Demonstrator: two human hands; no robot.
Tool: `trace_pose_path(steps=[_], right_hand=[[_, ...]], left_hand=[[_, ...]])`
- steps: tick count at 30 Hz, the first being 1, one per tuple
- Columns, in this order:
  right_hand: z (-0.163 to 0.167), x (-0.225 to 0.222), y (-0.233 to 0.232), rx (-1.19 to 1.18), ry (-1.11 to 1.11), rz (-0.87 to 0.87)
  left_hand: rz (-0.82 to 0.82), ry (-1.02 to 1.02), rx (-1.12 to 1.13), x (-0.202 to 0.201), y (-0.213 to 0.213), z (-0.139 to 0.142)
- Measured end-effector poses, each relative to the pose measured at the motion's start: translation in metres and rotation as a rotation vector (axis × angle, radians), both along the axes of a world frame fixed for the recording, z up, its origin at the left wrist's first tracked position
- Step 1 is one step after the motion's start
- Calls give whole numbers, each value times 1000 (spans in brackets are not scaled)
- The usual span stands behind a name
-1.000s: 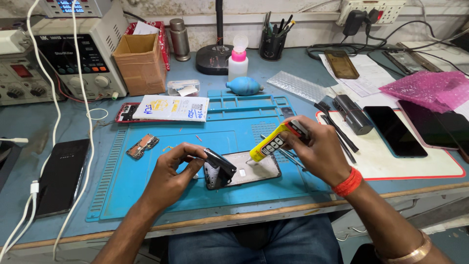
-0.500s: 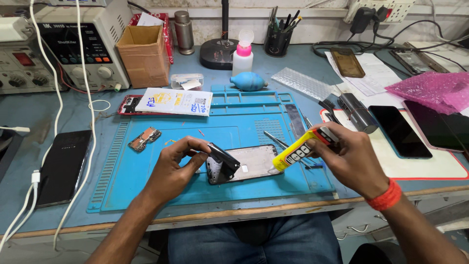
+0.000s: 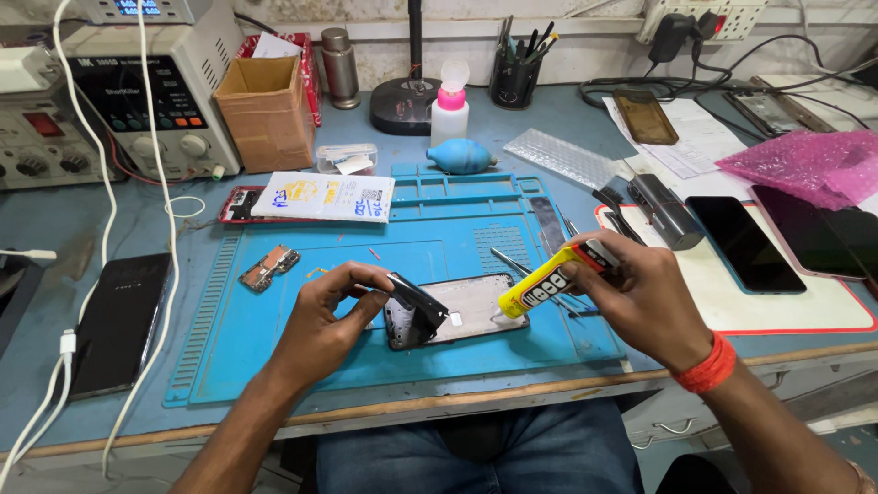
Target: The person handles a smartphone at a repair bench, turns it on and off, then opens the back cover and pries out the old battery with tweezers. They apply glue from a tube onto the phone frame and press a new battery into place, then work on the assembled frame with a metal pry tool.
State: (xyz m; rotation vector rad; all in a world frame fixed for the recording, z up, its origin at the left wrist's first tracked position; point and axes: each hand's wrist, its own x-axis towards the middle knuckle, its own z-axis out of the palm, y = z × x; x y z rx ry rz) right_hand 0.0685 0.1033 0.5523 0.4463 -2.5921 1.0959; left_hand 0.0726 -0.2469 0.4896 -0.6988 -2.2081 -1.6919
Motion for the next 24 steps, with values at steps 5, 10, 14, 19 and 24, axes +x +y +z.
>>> trace_pose_path(steps=[5, 10, 14, 19, 24], right_hand=[[-4, -6, 3, -115, -2, 35], [-12, -18, 15, -338, -77, 69], [-23, -25, 22, -442, -114, 66], [-32, -27, 27, -458, -110, 48], [-32, -30, 29, -437, -107, 38]], left_hand=[[7, -33, -2, -7, 10, 8], [-38, -38, -93, -24, 29, 17], [-101, -91, -160, -34, 37, 18], [-126, -75, -221, -40, 46, 12], [-178, -101, -257, -47, 57, 11]])
